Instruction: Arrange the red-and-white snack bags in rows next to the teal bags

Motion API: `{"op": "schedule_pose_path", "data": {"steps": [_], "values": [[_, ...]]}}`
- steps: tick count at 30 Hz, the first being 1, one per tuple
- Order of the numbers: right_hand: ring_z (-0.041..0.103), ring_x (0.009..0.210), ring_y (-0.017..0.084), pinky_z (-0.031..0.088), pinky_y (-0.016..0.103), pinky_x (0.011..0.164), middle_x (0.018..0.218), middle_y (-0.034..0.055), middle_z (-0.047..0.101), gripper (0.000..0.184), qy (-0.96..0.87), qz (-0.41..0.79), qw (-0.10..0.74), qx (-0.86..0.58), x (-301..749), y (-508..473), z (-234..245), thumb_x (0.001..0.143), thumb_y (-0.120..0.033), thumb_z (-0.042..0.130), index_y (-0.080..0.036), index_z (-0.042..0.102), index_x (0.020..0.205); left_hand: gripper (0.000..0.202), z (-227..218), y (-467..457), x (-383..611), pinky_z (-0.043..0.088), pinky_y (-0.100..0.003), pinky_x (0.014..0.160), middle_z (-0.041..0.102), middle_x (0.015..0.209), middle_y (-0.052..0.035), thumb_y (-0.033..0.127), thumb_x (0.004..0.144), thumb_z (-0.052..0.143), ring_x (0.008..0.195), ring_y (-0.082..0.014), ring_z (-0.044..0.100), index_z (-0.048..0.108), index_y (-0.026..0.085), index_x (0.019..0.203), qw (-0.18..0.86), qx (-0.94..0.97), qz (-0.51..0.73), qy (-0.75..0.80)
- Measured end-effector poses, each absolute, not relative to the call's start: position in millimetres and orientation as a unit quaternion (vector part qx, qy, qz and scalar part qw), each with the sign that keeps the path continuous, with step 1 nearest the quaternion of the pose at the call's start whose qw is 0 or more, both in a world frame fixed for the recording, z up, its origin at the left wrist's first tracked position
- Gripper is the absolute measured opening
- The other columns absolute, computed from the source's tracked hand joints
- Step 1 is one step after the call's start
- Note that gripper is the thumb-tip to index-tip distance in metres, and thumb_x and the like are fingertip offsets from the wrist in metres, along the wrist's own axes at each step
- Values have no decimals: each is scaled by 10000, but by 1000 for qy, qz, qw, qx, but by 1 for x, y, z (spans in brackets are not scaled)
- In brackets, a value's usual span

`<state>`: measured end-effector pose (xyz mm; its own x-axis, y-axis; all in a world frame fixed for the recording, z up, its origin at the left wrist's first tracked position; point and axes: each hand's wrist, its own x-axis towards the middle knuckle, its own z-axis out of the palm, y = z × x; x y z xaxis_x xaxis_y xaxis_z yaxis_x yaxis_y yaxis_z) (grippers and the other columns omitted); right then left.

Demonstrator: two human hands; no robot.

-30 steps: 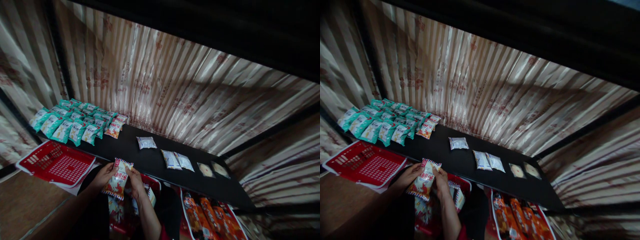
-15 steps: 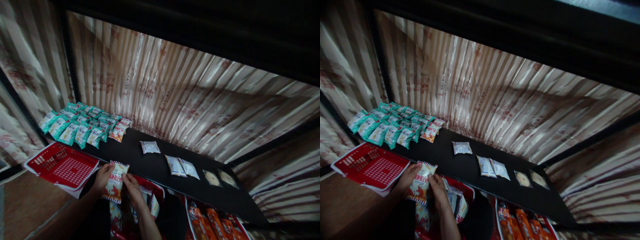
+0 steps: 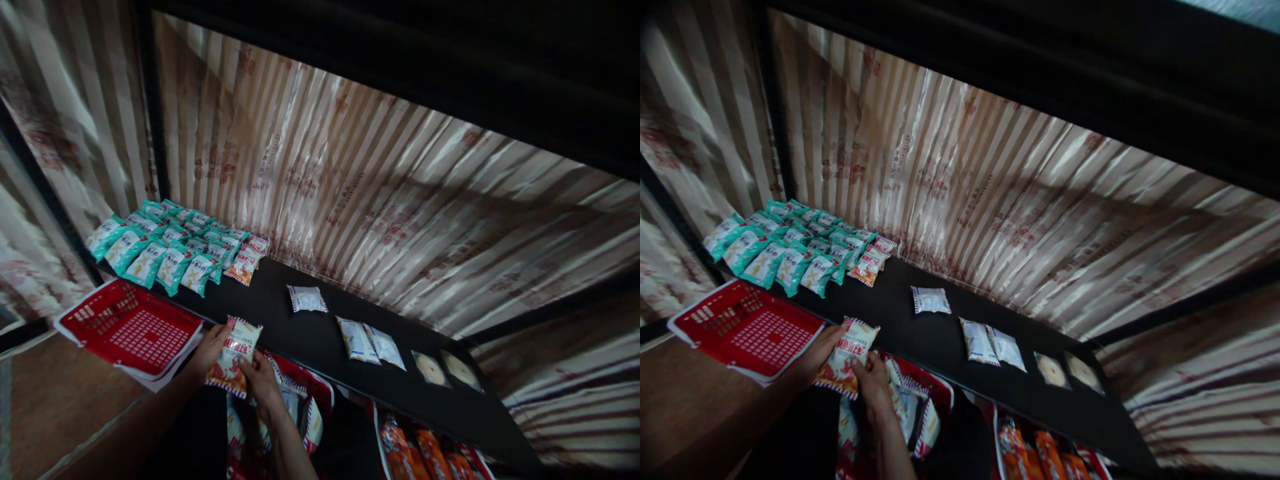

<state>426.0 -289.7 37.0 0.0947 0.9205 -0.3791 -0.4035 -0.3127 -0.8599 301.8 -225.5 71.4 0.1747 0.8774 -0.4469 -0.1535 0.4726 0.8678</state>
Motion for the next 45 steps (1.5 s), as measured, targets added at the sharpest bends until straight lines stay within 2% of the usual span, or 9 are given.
{"op": "schedule_pose_path", "data": {"steps": [6,13,18,23,28,35,42,45], "values": [[661,690,189,502,327,729,767,43,717,495,-232,599,546,-538,428,-275,33,516,-479,819,-163,634,849,462,57,-226,287,513,-344,734,699,793,-52,553,609,659,801,-248,666,629,166,860,691,378,354,504],[650,663,168,498,292,685,733,21,700,518,-222,608,534,-543,428,-262,34,501,-465,819,-165,616,871,599,42,-223,280,491,-399,860,704,1010,-113,357,435,793,974,-304,643,596,157,965,719,370,358,467],[643,647,151,496,278,677,746,17,700,530,-218,610,523,-554,429,-256,31,510,-461,818,-150,615,888,618,36,-220,273,469,-385,925,635,1187,-141,301,503,765,1078,-284,604,572,143,1068,730,394,343,441],[667,679,172,508,313,728,754,23,705,568,-207,633,528,-527,426,-255,35,521,-485,815,-157,602,932,610,25,-210,273,485,-421,908,675,1115,-127,300,477,767,1063,-315,612,587,138,1037,721,381,367,448],[671,716,163,493,314,811,781,33,711,579,-235,645,513,-516,427,-254,38,507,-418,843,-139,615,961,534,25,-202,273,483,-414,903,702,1046,-107,281,491,745,1047,-318,619,610,147,989,694,405,375,463],[655,675,174,503,330,752,721,19,701,572,-267,605,502,-557,433,-241,38,459,-436,852,-143,644,904,582,24,-194,276,470,-389,919,689,1069,-115,330,498,767,1065,-292,609,613,149,1030,711,411,367,437],[664,709,183,496,332,788,776,43,712,508,-281,623,506,-526,433,-231,58,553,-457,812,-149,669,931,569,30,-178,275,482,-369,888,701,1022,-87,324,525,746,991,-275,637,614,152,1050,709,412,369,439],[663,733,203,496,319,751,755,51,708,490,-288,618,494,-540,435,-226,68,522,-459,825,-144,684,870,541,36,-174,275,482,-369,885,698,1045,-85,297,514,745,1010,-280,629,621,155,1021,709,414,364,440]]}}
